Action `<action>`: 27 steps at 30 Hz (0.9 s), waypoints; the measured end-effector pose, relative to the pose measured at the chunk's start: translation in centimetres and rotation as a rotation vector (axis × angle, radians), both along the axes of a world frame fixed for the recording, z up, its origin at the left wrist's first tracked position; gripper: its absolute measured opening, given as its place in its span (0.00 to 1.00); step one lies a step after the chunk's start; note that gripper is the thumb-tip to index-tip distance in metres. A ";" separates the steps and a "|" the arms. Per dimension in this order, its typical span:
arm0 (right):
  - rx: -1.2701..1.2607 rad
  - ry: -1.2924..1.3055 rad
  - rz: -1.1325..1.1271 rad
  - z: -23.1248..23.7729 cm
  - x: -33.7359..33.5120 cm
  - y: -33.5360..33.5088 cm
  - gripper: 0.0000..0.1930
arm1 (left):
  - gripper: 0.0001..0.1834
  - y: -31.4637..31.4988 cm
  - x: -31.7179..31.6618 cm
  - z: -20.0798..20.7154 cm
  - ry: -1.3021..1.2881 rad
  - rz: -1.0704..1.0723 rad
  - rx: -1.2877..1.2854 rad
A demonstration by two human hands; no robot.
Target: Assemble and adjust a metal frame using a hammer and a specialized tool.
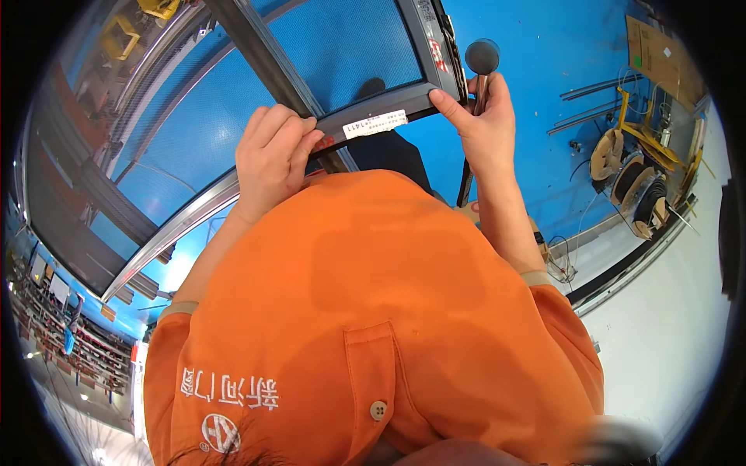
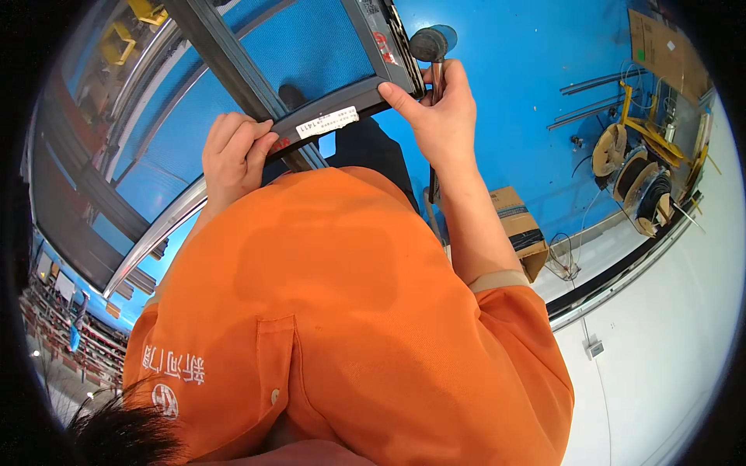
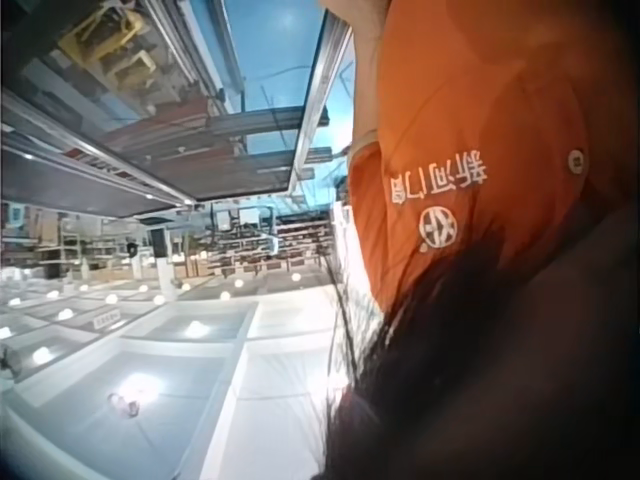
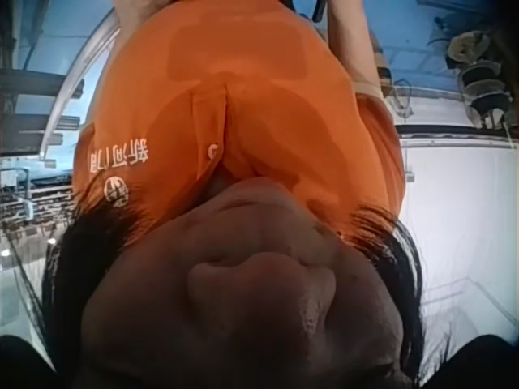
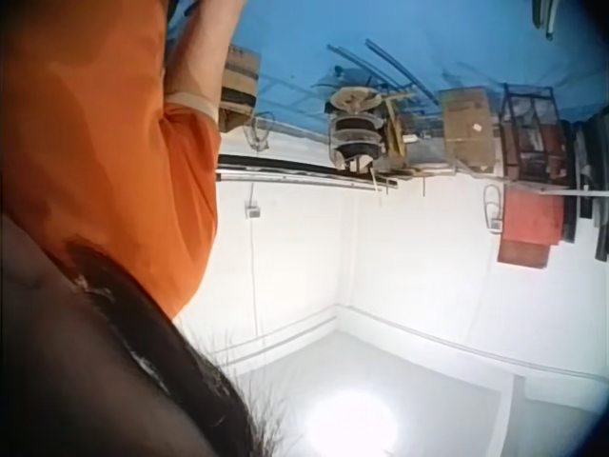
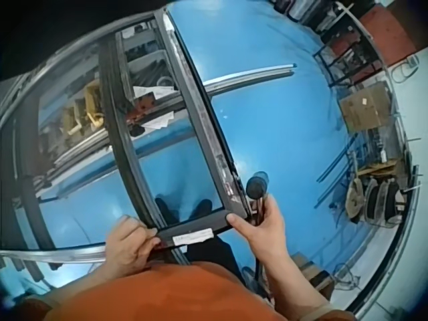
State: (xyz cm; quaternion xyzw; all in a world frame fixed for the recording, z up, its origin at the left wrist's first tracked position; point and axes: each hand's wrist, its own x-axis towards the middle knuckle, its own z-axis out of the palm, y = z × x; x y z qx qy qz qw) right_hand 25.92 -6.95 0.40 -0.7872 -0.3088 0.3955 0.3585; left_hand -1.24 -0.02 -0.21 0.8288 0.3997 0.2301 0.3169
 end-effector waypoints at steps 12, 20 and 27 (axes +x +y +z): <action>-0.031 0.099 -0.041 0.2 0.4 0.6 0.21 | 0.09 -0.6 0.7 -0.1 0.020 -0.015 0.069; -0.016 0.145 -0.062 -0.3 0.6 0.4 0.21 | 0.21 -1.6 1.2 1.0 0.170 -0.182 0.267; 0.018 0.106 -0.033 -0.5 0.4 0.1 0.17 | 0.27 -2.3 0.5 0.0 0.315 -0.236 0.380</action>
